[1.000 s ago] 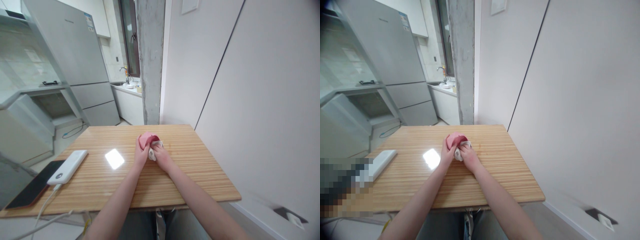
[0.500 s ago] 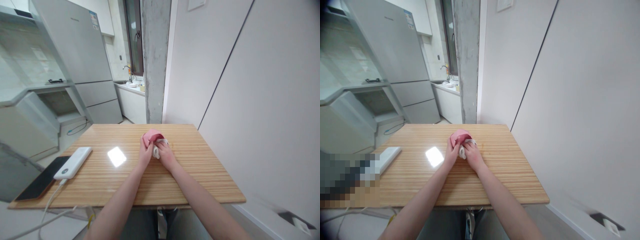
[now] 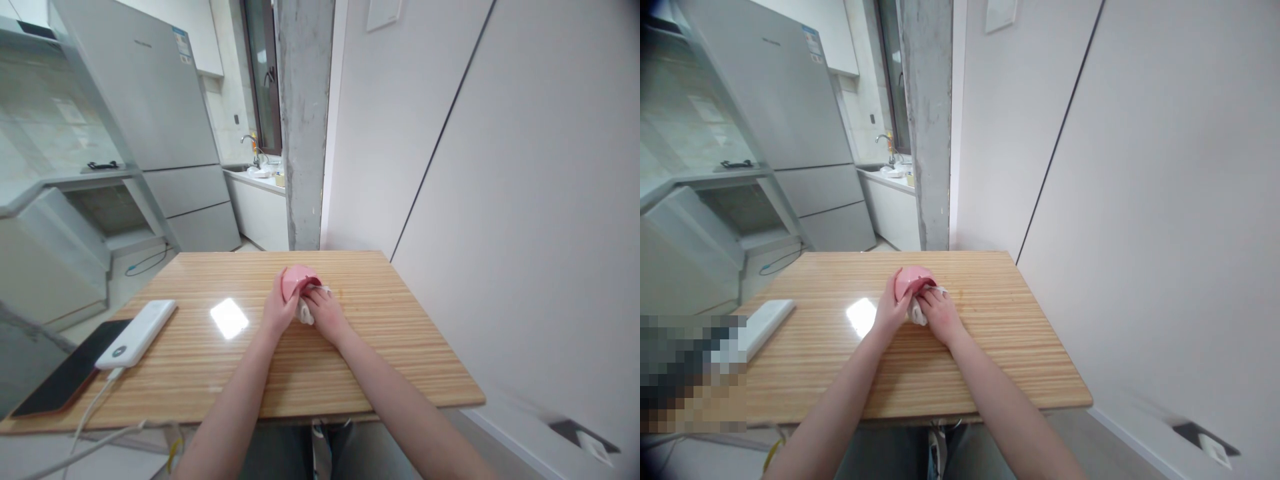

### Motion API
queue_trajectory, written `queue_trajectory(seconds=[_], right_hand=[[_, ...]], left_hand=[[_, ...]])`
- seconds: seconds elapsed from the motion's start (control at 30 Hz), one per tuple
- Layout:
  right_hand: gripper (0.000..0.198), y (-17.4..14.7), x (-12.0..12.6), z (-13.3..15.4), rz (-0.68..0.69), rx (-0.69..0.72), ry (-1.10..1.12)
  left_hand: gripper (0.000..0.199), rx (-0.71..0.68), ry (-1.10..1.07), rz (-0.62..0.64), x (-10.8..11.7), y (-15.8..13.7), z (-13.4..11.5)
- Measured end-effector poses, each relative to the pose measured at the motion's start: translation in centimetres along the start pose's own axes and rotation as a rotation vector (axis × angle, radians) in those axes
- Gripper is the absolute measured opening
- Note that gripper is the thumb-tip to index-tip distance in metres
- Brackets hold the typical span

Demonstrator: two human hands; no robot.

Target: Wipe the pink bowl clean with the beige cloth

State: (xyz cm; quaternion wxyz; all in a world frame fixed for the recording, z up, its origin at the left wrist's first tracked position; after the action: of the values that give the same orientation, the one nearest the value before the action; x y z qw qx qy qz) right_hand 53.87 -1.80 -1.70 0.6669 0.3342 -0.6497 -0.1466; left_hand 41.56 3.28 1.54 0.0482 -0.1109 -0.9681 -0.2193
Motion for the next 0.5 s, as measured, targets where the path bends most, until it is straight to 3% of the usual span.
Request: queue_trajectory(seconds=[0.1,0.17,0.23,0.37,0.5], right_hand=[[0.025,0.0,-0.1,-0.7,0.006,-0.1,-0.021],[0.026,-0.1,-0.1,-0.9,-0.048,-0.13,0.042],[0.029,-0.1,0.0,-0.8,-0.102,-0.102,0.125],[0.03,0.2,0.1,-0.3,-0.097,0.007,0.129],[0.026,0.6,0.2,-0.3,-0.064,0.01,-0.003]], left_hand=[[0.081,-0.04,-0.041,0.108,-0.7,-0.2,0.0],[0.087,-0.041,-0.167,0.081,-1.6,-0.4,0.3],[0.081,-0.026,-0.222,0.015,-2.0,-0.6,0.8],[0.064,0.001,0.041,-0.02,-0.7,-0.3,0.8],[0.061,-0.006,0.276,-0.023,1.1,0.3,-0.1]])
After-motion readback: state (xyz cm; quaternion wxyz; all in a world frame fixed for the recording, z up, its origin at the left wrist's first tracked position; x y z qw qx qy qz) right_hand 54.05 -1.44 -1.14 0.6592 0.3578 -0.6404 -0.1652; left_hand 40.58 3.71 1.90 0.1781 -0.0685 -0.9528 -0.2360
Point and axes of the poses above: each hand's wrist, its own y-axis towards the middle knuckle, its own x-axis out of the back of the hand, z = x × y, the point moved 4 cm from there along y, towards the middle knuckle, and after that the axes turned 13 degrees about -y, right-handed, at the moved point
